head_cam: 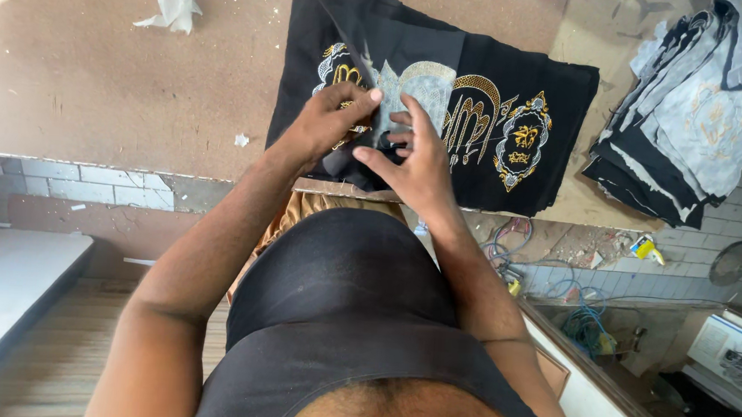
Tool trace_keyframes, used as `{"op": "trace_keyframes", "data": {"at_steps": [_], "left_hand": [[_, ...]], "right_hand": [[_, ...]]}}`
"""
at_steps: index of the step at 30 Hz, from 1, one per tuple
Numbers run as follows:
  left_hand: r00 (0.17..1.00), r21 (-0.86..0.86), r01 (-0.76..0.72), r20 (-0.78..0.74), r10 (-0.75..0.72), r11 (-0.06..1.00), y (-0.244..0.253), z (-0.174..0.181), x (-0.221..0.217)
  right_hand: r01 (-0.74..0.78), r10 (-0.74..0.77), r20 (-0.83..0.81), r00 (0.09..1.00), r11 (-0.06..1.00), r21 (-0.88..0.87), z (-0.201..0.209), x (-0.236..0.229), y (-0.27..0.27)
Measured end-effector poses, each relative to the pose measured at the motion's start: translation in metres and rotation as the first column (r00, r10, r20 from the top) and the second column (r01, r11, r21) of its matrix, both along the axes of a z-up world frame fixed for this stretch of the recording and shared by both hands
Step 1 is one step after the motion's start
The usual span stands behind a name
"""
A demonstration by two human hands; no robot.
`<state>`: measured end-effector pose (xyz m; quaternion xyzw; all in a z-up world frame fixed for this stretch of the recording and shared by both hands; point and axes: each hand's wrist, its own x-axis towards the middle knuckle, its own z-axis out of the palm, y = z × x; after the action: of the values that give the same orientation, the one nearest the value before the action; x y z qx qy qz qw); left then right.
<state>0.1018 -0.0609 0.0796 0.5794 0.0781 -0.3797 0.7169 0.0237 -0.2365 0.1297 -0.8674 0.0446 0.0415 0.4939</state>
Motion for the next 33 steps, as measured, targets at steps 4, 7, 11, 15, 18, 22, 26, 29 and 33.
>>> {"op": "trace_keyframes", "data": {"at_steps": [4, 7, 11, 15, 18, 22, 26, 29, 33], "left_hand": [[0.996, -0.104, 0.014, -0.089, -0.024, 0.994, -0.007, -0.003, 0.007], [0.983, -0.006, -0.097, 0.154, 0.097, 0.995, -0.003, -0.017, -0.003], [0.797, 0.356, -0.119, 0.591, -0.125, 0.927, 0.010, -0.037, -0.019], [0.514, 0.512, -0.151, 0.772, -0.375, 0.846, 0.010, -0.040, -0.033], [0.529, 0.679, -0.130, 0.664, -0.528, 0.723, -0.005, -0.034, -0.040], [0.511, 0.834, -0.246, 0.544, -0.665, 0.494, -0.042, -0.033, -0.044], [0.519, 0.924, -0.286, 0.373, -0.769, 0.255, -0.074, -0.039, -0.047], [0.543, 0.942, -0.289, 0.308, -0.781, 0.171, -0.084, -0.044, -0.057], [0.590, 0.960, -0.254, 0.250, -0.768, 0.117, -0.094, -0.054, -0.064]], "right_hand": [[0.142, -0.137, 0.062, 0.989, 0.985, -0.095, -0.018, 0.011, 0.005], [0.318, -0.314, -0.078, 0.946, 0.947, 0.050, -0.032, 0.005, -0.024], [0.512, -0.498, -0.149, 0.854, 0.754, 0.412, -0.042, -0.013, -0.085], [0.698, -0.675, -0.240, 0.698, 0.567, 0.437, -0.049, -0.040, -0.171], [0.786, -0.759, -0.273, 0.591, 0.467, 0.404, -0.072, -0.064, -0.240], [0.814, -0.708, -0.407, 0.577, 0.462, 0.352, -0.126, -0.096, -0.311], [0.865, -0.726, -0.474, 0.498, 0.457, 0.209, -0.178, -0.110, -0.341], [0.779, -0.731, -0.268, 0.627, 0.576, 0.250, -0.199, -0.109, -0.341], [0.665, -0.651, 0.161, 0.742, 0.683, -0.303, -0.190, -0.100, -0.320]]}}
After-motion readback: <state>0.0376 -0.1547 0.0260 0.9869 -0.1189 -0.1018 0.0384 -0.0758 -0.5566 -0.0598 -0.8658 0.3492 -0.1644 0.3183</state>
